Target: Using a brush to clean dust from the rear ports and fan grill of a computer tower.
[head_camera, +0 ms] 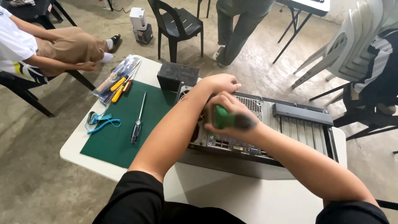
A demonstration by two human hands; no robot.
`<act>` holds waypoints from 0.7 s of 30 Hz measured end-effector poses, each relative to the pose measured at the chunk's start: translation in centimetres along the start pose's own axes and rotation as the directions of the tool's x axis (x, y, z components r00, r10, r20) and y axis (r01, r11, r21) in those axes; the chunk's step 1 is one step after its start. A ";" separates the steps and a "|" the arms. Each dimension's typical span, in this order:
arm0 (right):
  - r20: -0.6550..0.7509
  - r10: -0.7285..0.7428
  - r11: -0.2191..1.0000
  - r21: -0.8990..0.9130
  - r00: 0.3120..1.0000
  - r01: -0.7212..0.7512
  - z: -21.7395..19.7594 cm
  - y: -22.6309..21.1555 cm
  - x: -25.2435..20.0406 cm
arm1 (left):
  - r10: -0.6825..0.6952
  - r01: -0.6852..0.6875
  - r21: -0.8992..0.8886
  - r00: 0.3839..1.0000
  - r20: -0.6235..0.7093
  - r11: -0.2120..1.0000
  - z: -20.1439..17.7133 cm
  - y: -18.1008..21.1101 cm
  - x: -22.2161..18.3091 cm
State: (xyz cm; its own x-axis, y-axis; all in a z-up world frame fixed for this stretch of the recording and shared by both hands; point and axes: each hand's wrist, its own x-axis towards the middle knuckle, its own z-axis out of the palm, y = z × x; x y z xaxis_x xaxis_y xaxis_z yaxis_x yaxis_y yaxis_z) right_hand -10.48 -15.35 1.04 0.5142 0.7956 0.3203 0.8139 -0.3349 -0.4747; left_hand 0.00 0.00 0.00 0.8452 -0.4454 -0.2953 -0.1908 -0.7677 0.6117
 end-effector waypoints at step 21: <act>0.143 0.270 0.906 0.297 0.952 -0.302 -0.2 -3.9 -0.9 | 0.042 -0.043 -0.012 0.998 -0.039 0.999 0.2 0.4 -0.8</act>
State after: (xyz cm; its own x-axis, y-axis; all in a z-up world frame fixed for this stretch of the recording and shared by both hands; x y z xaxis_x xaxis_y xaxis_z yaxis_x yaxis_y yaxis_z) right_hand -14.10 -14.83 2.79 0.6710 0.7391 0.0593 0.5019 -0.3938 -0.7701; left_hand -0.87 -0.09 0.31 0.8552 -0.4592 -0.2403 -0.2210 -0.7425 0.6324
